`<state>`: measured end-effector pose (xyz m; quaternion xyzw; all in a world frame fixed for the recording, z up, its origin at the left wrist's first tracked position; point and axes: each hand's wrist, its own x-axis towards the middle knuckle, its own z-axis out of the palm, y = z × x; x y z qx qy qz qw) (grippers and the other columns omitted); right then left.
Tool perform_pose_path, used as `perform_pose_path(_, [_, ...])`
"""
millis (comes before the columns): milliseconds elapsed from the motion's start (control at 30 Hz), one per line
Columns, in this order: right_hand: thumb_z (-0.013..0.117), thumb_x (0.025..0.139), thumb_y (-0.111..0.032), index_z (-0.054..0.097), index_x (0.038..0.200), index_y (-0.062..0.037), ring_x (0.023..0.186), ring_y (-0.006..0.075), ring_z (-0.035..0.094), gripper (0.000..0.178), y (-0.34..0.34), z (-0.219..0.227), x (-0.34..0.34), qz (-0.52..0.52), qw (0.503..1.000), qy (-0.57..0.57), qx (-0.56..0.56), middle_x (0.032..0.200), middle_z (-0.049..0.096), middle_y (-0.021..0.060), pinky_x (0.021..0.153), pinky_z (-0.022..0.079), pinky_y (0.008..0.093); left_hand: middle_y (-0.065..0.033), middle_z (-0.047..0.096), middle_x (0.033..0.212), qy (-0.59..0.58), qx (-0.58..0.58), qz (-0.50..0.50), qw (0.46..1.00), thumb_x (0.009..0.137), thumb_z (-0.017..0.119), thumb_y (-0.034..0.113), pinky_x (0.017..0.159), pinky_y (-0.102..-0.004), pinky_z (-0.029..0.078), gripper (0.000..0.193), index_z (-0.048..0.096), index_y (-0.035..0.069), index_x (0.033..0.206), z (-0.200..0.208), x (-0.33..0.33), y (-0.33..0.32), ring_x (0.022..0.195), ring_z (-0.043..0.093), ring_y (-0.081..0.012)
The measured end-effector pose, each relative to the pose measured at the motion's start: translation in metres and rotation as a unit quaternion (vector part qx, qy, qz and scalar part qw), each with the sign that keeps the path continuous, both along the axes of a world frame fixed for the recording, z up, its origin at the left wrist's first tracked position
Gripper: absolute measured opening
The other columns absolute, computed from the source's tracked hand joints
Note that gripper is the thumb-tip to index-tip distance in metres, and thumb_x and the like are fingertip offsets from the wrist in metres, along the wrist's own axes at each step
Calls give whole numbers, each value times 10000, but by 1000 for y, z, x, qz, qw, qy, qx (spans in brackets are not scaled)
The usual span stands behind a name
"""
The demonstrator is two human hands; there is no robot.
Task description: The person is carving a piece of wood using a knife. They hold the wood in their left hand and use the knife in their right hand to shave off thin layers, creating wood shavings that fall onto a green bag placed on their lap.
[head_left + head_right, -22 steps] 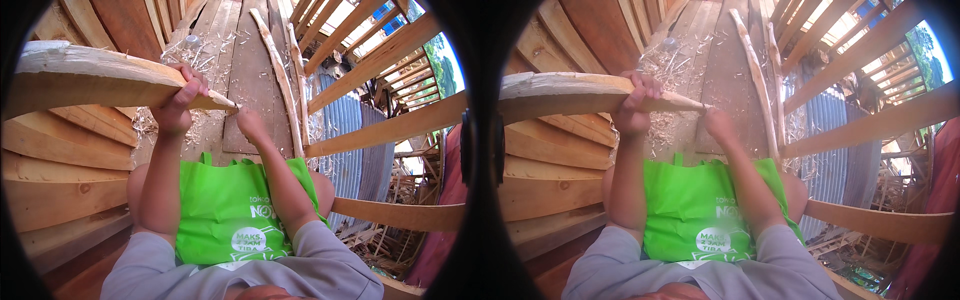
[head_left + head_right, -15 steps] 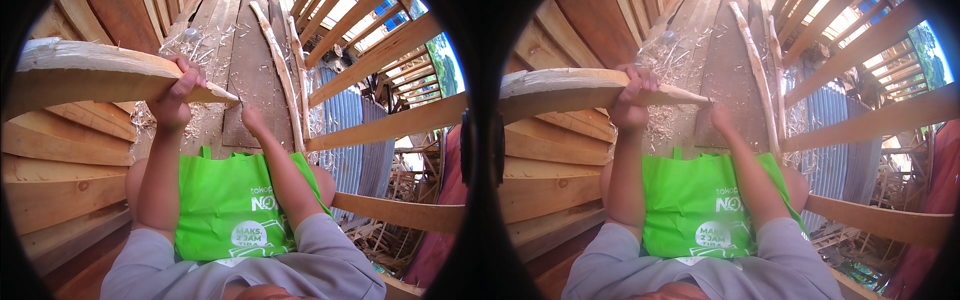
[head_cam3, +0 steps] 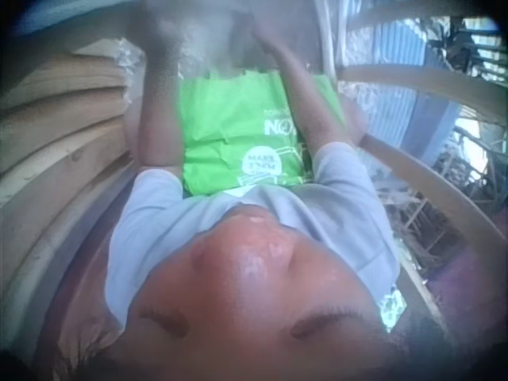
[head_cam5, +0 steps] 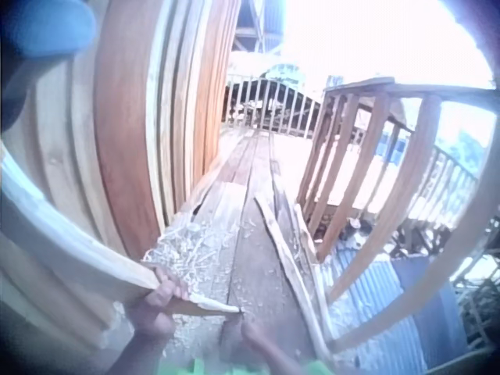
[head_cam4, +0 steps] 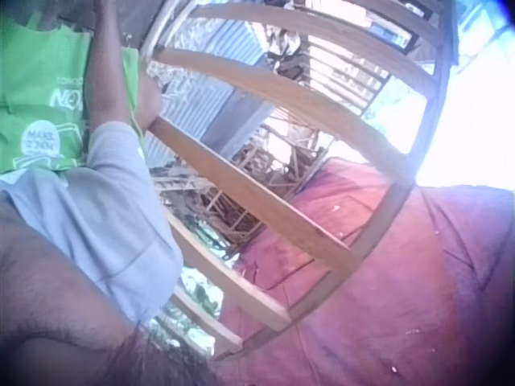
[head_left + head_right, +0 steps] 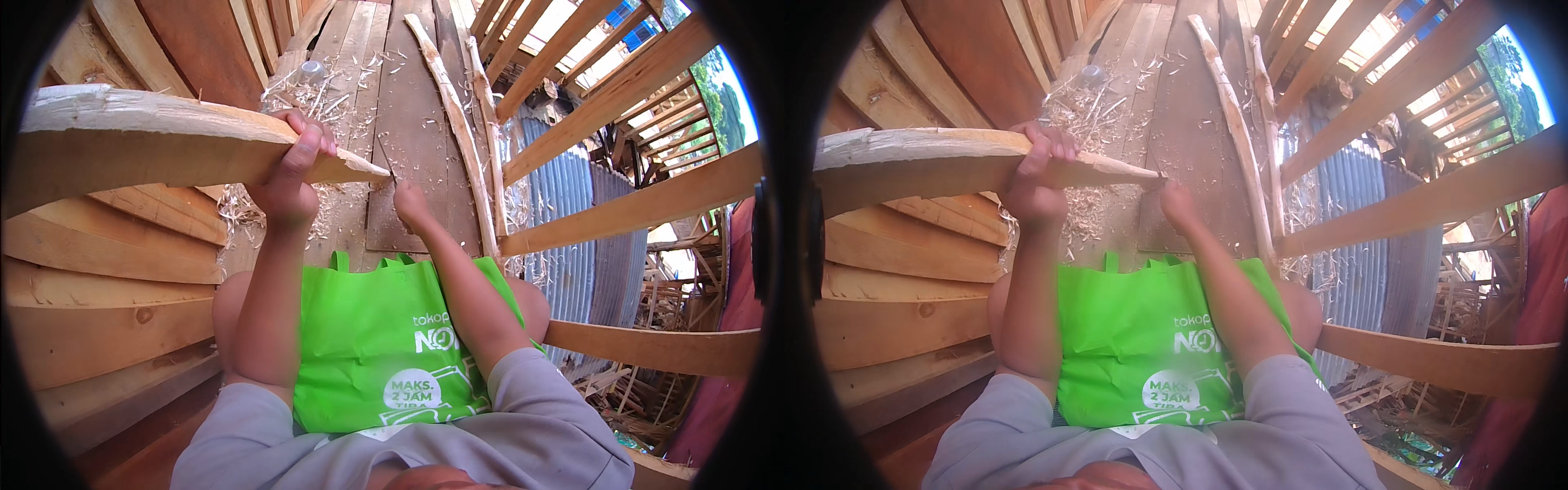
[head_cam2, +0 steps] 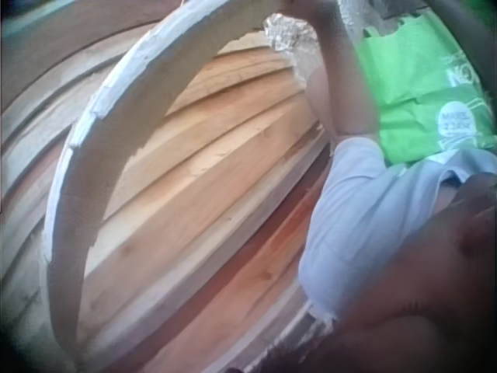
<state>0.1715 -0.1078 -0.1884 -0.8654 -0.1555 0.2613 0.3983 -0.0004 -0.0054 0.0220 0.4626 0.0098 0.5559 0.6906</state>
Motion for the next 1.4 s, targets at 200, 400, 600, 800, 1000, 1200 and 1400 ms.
perform_pose_path(200, [283,951,-365,604,924,153,903,506,613,611,27,84,-59,51,998,28,20,925,604,384,818,450,531,-44,497,710,28,-70,180,981,870,583,49,675,-333,454,78,514,35,905,7,9,-4,652,489,-145])
perform_pose_path(400, [267,955,-380,611,888,134,830,530,604,621,17,51,-25,9,990,139,-19,856,612,374,796,461,535,-75,560,726,-3,-84,185,979,856,615,-11,575,-287,494,154,474,0,915,5,16,-2,589,569,-146])
perform_pose_path(600, [273,936,-353,624,943,130,969,510,602,597,24,77,-43,84,996,-8,-13,912,618,368,887,447,526,-75,560,708,4,-61,194,979,854,618,6,589,-293,495,123,498,11,878,5,13,0,598,567,-150])
perform_pose_path(800, [326,929,-366,565,748,162,692,482,617,608,12,14,-13,17,993,-106,59,715,599,348,723,476,522,-72,555,707,-4,-80,158,984,851,611,-2,614,-295,494,111,503,22,867,8,17,-4,629,561,-148])
perform_pose_path(1000, [320,933,-345,635,1007,117,1049,494,576,564,21,47,-29,28,998,-14,-49,1055,596,367,920,442,499,-59,540,721,-1,-87,166,982,856,601,5,622,-309,496,108,496,22,870,8,14,-3,630,547,-146])
perform_pose_path(1200, [291,925,-343,604,911,163,932,513,609,595,12,36,-17,50,995,-88,5,905,604,391,868,460,507,-59,533,724,-16,-92,124,988,852,606,3,626,-316,496,113,499,28,882,-1,15,-3,638,537,-146])
perform_pose_path(1400, [284,925,-320,613,964,147,967,537,583,573,10,38,-17,52,998,-31,-37,969,585,403,902,443,517,-60,532,706,0,-47,137,989,863,596,19,622,-307,487,96,499,26,861,6,11,-1,638,541,-148])
